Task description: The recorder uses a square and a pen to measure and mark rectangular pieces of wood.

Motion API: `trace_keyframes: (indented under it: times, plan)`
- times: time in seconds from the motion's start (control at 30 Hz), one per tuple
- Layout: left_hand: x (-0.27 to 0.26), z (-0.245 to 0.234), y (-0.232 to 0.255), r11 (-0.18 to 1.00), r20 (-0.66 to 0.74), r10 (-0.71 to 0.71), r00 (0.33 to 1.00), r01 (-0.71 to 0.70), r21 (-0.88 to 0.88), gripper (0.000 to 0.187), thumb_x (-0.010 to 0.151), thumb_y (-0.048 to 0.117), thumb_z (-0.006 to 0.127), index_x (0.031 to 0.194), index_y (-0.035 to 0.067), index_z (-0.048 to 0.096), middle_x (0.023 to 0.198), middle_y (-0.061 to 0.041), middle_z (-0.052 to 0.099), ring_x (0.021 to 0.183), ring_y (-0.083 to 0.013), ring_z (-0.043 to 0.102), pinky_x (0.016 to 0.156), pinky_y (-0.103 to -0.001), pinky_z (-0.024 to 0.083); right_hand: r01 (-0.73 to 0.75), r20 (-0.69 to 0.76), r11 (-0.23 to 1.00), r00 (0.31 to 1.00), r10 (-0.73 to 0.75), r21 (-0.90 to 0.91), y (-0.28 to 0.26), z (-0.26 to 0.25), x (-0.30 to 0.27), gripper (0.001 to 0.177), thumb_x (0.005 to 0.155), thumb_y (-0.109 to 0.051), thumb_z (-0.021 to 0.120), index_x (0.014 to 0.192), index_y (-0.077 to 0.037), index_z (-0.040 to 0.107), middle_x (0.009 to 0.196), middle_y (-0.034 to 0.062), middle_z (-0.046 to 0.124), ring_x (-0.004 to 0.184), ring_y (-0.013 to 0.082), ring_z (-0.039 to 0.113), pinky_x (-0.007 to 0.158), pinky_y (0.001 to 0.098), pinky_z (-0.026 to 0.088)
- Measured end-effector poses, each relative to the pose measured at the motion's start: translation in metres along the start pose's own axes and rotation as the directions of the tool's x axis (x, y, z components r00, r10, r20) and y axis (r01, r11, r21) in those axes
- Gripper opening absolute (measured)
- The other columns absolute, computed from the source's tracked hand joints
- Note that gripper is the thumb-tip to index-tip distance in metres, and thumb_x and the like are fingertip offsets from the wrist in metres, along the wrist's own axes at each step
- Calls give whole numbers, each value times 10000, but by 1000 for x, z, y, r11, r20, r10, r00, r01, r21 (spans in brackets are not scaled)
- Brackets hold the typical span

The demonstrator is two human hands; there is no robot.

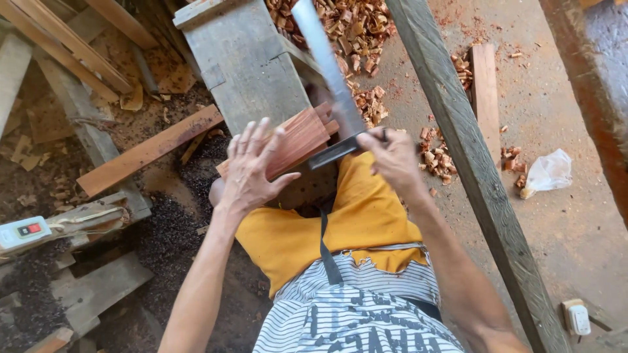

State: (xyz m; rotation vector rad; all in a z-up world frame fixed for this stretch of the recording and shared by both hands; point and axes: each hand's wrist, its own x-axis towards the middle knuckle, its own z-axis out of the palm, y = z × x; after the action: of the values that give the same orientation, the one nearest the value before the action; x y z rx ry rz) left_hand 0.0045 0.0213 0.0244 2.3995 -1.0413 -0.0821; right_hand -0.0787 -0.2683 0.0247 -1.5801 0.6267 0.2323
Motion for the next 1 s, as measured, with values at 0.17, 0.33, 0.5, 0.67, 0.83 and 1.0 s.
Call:
trace_keyframes:
  times: [0.17,0.33,0.5,0.67,0.83,1.0]
  plan:
    - [-5,-15,-5,965,186,-260,948,250,77,980,792,395,812,1599,88,350,1447,-180,525,1351,-411,478,1170,-527,324,221,-175,974,958,-227,-53,-4,-54,-20,166,1042,-168,632,1019,-38,731,807,-13,713,497,6,512,399,176,402]
    - [5,-36,12,952,181,-301,936,305,5,918,777,330,813,1564,102,399,1396,-185,565,1261,-398,556,1100,-474,418,182,-236,981,953,-192,-64,4,-59,-35,158,1045,-166,666,1036,-28,743,710,4,636,481,21,509,387,189,379]
    - [-5,-47,12,902,218,-353,910,393,-180,798,884,313,766,1575,116,420,1472,-200,548,1298,-375,562,1073,-466,456,193,-237,979,950,-205,-73,-1,-46,-52,167,1011,-165,668,1083,-36,745,706,13,663,467,37,540,368,205,408]
    - [-4,-53,15,668,482,-480,734,661,-342,764,798,344,766,1482,156,481,1371,-145,656,1206,-245,675,1004,-378,542,333,-232,859,867,-441,-389,1,-52,-64,267,1041,-127,646,1292,-68,717,852,53,707,591,66,561,437,230,439]
    - [-9,-37,-2,749,346,-444,827,554,-364,518,934,296,684,1411,109,612,1323,-135,654,1176,-252,660,1005,-376,522,396,-9,818,898,-440,-416,-62,-41,-91,313,942,-154,728,1243,-70,717,969,43,762,703,61,660,541,199,526]
    - [-12,-27,11,924,97,-377,921,382,-36,424,896,269,707,1283,97,682,1100,-172,655,1033,-343,602,889,-454,487,338,66,770,930,-362,-541,-63,-7,-77,284,896,-164,771,1153,-46,749,885,58,767,698,83,684,594,246,536]
